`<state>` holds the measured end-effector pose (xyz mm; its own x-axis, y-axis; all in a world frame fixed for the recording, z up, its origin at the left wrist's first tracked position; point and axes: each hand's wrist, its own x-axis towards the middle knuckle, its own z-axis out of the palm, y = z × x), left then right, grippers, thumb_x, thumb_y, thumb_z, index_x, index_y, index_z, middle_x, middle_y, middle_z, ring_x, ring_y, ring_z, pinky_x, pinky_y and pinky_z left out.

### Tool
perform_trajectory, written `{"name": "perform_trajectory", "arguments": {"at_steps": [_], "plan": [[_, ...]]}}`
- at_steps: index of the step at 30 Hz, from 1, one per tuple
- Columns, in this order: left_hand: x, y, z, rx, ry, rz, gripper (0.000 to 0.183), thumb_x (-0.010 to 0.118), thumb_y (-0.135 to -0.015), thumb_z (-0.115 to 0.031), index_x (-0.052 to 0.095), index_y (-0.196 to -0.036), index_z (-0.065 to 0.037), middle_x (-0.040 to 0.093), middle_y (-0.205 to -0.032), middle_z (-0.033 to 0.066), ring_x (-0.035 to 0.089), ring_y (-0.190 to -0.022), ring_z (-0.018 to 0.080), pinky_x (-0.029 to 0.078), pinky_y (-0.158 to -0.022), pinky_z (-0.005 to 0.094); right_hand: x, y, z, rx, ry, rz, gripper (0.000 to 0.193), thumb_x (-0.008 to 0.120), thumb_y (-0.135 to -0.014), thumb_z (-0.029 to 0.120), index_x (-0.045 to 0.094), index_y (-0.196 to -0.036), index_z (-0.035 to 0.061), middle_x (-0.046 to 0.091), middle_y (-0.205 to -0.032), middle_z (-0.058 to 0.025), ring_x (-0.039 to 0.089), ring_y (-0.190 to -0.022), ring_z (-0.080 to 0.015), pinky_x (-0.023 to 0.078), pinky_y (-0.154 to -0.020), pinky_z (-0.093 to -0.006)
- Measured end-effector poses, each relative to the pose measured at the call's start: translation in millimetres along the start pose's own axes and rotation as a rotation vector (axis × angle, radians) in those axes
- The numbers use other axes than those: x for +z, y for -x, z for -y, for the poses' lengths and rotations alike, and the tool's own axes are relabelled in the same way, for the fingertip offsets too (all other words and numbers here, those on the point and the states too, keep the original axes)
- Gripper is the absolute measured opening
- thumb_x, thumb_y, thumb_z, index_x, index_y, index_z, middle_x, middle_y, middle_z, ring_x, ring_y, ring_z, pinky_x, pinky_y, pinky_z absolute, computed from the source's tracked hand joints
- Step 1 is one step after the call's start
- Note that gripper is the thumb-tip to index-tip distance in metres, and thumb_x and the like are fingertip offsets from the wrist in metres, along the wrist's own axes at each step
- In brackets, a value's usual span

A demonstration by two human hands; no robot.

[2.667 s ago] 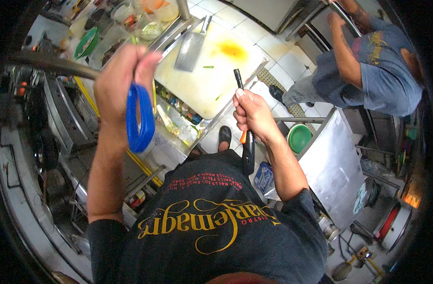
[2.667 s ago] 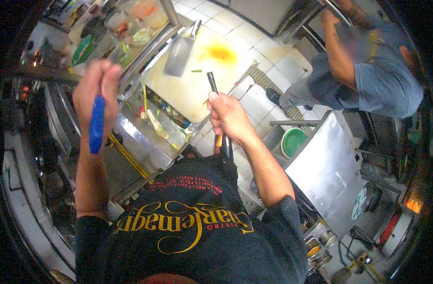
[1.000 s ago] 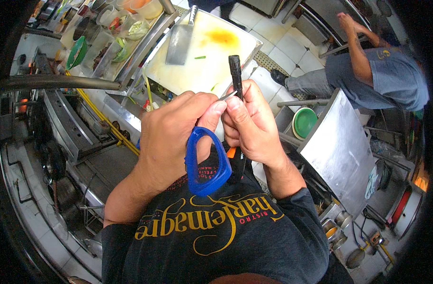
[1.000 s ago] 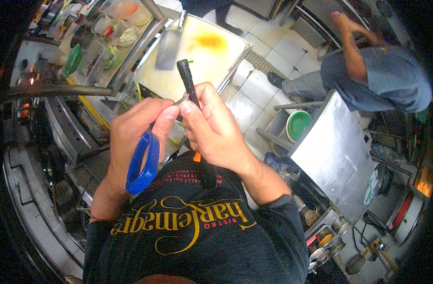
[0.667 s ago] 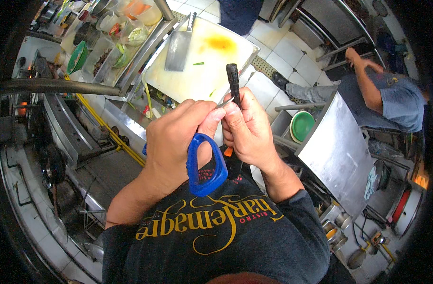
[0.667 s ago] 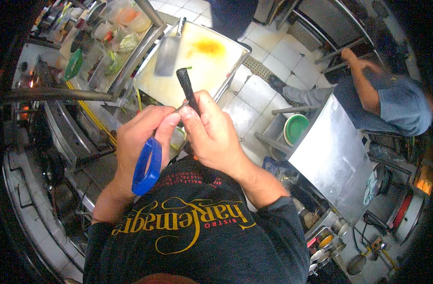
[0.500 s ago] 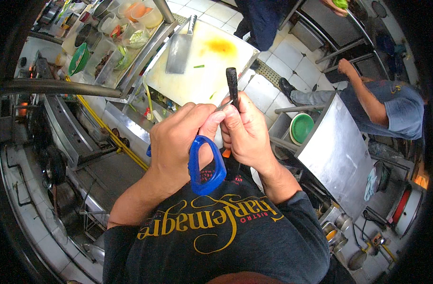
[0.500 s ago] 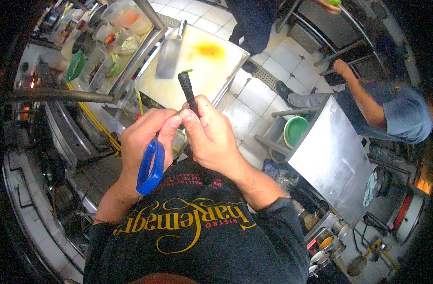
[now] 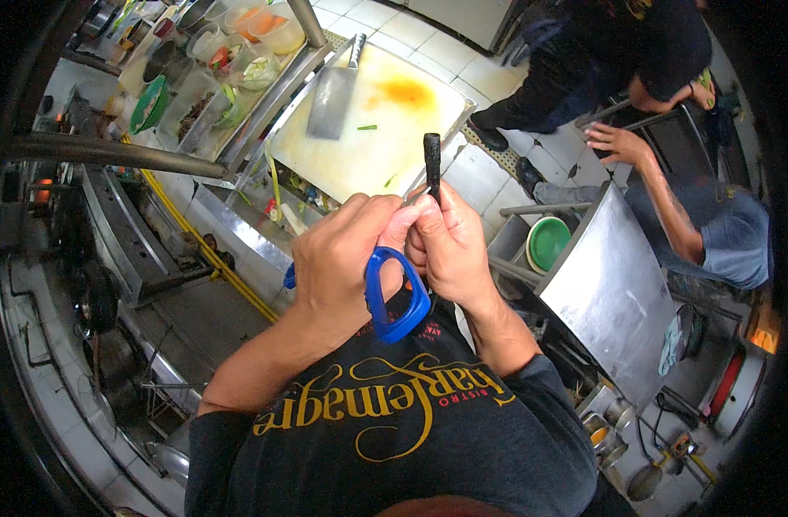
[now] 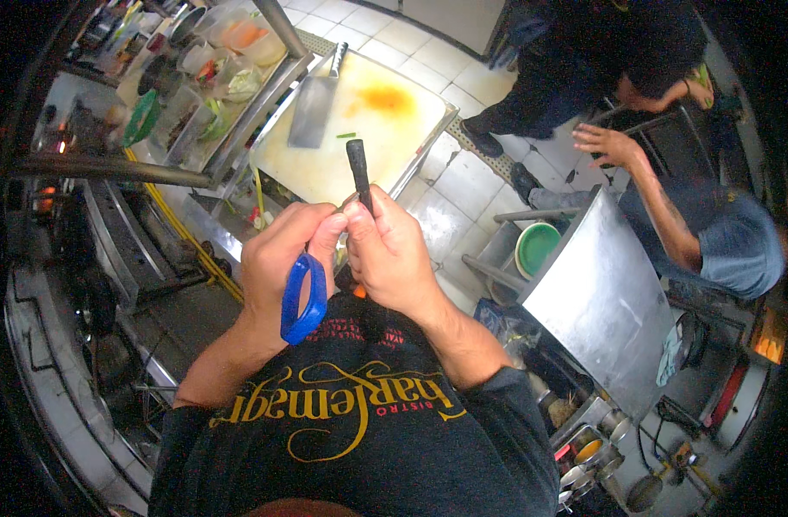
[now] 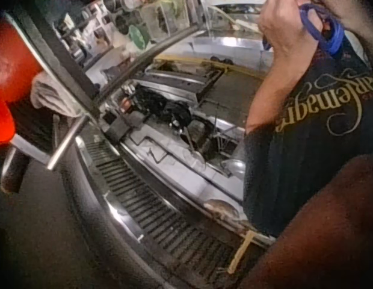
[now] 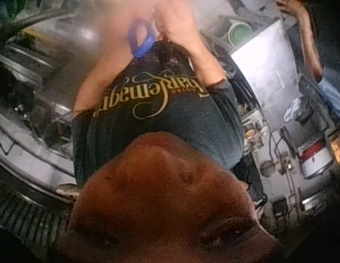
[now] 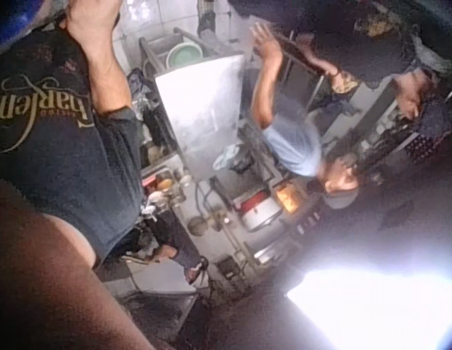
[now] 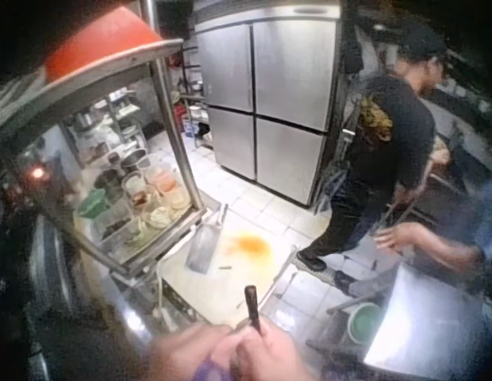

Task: The person uses scissors to cut the tip of a black lighter, then repeatedly inserts and removes the lighter's nozzle to adjust or clear it. The person works at a stainless steel counter in a commercial kitchen, handling the lighter and scissors throughout.

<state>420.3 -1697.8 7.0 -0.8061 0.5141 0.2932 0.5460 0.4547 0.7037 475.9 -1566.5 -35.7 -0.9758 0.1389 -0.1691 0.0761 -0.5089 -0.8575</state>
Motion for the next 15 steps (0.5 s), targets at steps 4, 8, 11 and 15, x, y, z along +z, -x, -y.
{"name": "perform_trajectory", "arguments": {"at_steps": [4, 8, 11, 15], "plan": [[-1, -2, -2, -0.002, 0.002, 0.013, 0.009, 0.065, -0.093, -0.010, 0.067, -0.094, -0.001, 0.064, -0.080, 0.0170, 0.064, -0.068, 0.0337, 0.049, -0.059, 0.0379, -2, -2, -1, 0.013, -0.024, 0.034, 0.024, 0.049, -0.106, 0.031, 0.049, -0.096, 0.0088, 0.039, -0.060, 0.0070, 0.034, -0.047, -0.0027, 0.029, -0.042, -0.0211], [-8, -9, 7, 0.008, 0.131, 0.072, 0.011, 0.066, -0.093, -0.013, 0.067, -0.094, -0.001, 0.066, -0.081, 0.0172, 0.066, -0.071, 0.0350, 0.050, -0.061, 0.0387, -8, -6, 3, 0.090, -0.192, 0.165, 0.026, 0.049, -0.106, 0.033, 0.049, -0.099, 0.0080, 0.034, -0.061, 0.0064, 0.029, -0.047, -0.0039, 0.025, -0.041, -0.0219], [-21, -13, 10, -0.020, 0.154, 0.124, 0.013, 0.065, -0.094, -0.013, 0.067, -0.095, 0.000, 0.066, -0.082, 0.0170, 0.065, -0.069, 0.0322, 0.049, -0.061, 0.0361, -18, -7, 6, 0.113, -0.372, 0.302, 0.030, 0.047, -0.106, 0.037, 0.048, -0.100, 0.0071, 0.030, -0.061, 0.0052, 0.027, -0.047, -0.0057, 0.024, -0.041, -0.0230], [-25, -17, 4, 0.006, 0.152, 0.116, 0.014, 0.065, -0.095, -0.013, 0.067, -0.096, 0.000, 0.066, -0.080, 0.0154, 0.065, -0.068, 0.0303, 0.049, -0.061, 0.0355, -30, -10, 1, 0.131, -0.611, 0.450, 0.038, 0.044, -0.105, 0.043, 0.049, -0.097, 0.0063, 0.026, -0.061, 0.0046, 0.023, -0.046, -0.0067, 0.021, -0.039, -0.0236]]}}
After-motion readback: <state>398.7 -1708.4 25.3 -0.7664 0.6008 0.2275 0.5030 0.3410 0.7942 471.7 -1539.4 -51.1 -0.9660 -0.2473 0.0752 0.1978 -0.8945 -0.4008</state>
